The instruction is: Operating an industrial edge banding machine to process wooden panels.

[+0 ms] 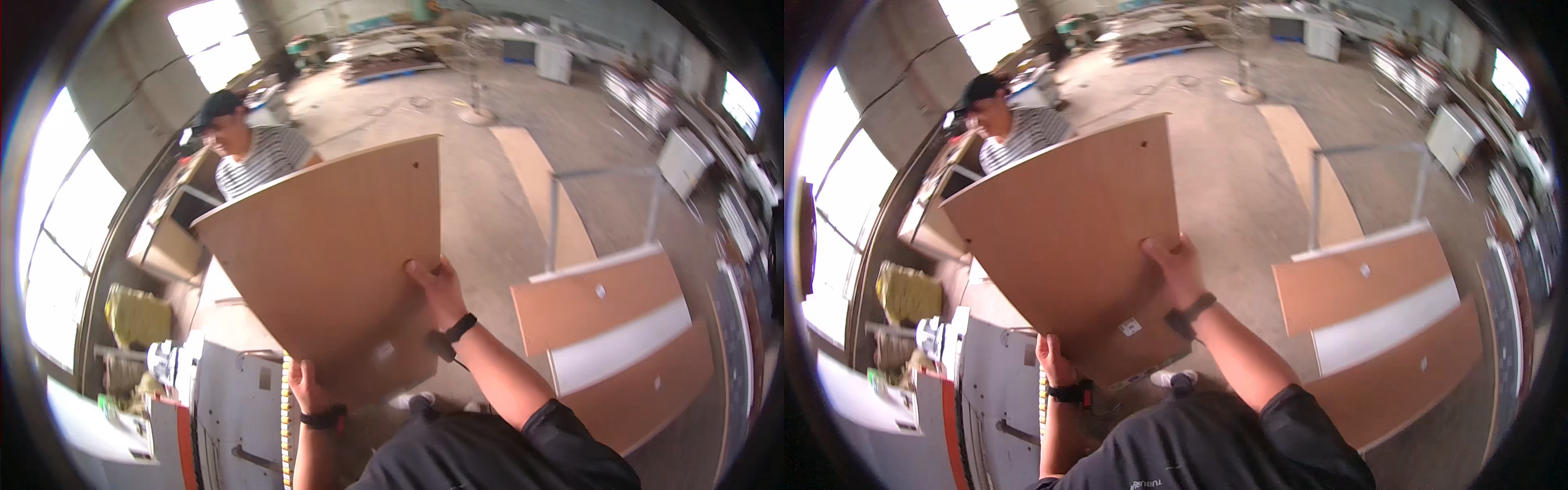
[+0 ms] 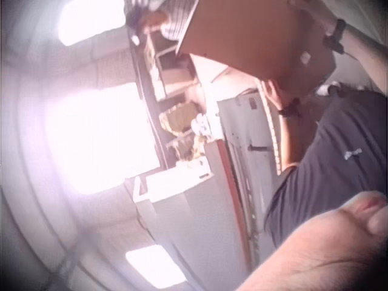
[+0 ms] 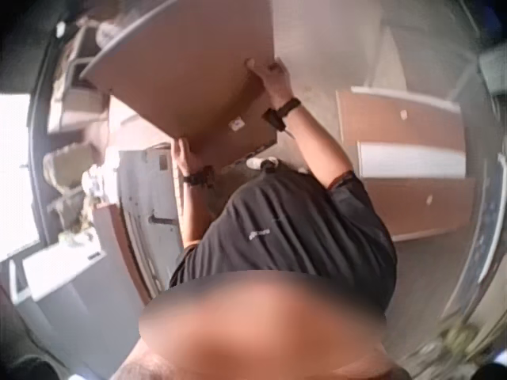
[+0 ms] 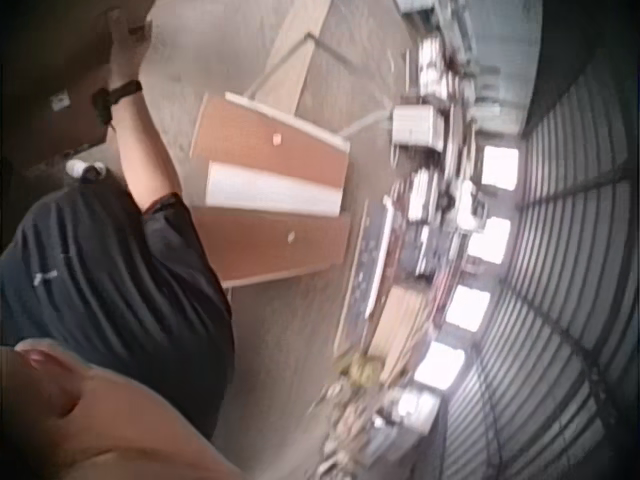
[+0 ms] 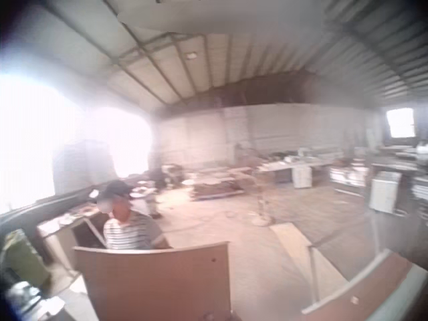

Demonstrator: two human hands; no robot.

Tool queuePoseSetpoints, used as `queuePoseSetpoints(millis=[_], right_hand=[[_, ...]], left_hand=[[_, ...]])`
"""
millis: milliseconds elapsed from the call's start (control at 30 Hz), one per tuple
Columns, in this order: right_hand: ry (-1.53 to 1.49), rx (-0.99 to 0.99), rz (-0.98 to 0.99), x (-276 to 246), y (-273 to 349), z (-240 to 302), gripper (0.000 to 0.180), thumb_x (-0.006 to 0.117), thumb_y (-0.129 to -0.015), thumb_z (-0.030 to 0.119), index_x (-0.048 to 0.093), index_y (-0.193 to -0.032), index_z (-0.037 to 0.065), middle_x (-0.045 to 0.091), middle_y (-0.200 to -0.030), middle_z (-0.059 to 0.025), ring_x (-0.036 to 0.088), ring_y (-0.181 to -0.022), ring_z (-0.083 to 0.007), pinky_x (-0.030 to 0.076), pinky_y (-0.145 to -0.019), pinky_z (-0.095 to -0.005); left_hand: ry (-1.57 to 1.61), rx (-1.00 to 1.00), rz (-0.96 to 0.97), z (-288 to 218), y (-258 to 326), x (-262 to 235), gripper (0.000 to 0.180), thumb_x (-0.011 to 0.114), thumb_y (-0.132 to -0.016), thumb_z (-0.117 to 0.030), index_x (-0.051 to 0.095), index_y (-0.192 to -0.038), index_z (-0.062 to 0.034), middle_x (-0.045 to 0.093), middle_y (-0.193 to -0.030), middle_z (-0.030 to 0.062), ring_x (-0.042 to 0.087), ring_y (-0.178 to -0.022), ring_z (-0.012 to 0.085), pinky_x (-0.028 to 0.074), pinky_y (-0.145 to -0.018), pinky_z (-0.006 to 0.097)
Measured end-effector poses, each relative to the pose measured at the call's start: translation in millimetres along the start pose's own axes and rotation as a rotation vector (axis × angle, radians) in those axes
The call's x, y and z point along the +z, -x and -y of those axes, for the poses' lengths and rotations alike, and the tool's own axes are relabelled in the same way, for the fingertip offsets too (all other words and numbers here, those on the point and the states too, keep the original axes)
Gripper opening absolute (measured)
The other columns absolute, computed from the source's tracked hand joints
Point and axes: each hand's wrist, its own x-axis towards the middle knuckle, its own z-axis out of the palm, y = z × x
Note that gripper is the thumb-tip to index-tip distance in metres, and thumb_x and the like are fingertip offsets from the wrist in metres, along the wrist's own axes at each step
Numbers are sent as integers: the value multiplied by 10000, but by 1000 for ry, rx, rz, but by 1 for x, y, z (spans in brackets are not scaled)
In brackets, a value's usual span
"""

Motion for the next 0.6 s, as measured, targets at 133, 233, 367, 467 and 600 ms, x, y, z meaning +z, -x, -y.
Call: queuePoseSetpoints(millis=[133,233,367,467,600], right_hand=[[-200,-31,-304,-111,43,-15,404,760,-866,151,580,-1195,1,683,-1088,-93,652,-979,-166,532,-866,-317],[-124,-108,-446,-161,102,-38,433,802,-812,97,568,-1164,2,674,-1062,-85,647,-963,-148,538,-844,-310],[156,-231,-570,-220,150,-47,482,871,-709,28,539,-1059,31,648,-1018,-64,632,-982,-128,542,-825,-295],[232,-312,-626,-255,175,-34,512,881,-711,26,521,-1075,50,652,-1054,-76,645,-970,-138,562,-833,-288],[560,-240,-718,-316,200,8,538,869,-768,98,538,-1188,40,663,-1122,-73,656,-1033,-145,561,-868,-301]], left_hand=[[-114,-100,458,1,-22,57,209,652,-963,-182,612,-1086,-18,564,-903,-52,429,-776,45,362,-709,220],[-237,-68,596,-17,-31,115,209,739,-873,-42,618,-1042,-17,665,-924,5,579,-802,63,456,-715,219],[-251,-160,844,20,-20,156,234,783,-777,75,705,-989,13,723,-960,48,666,-890,116,536,-795,271],[-210,-243,960,44,5,173,297,786,-785,69,694,-1061,7,720,-1023,55,664,-942,142,546,-833,296],[-350,-164,1178,101,31,211,277,808,-814,-61,692,-1061,-17,717,-1027,49,652,-951,136,538,-818,319]])
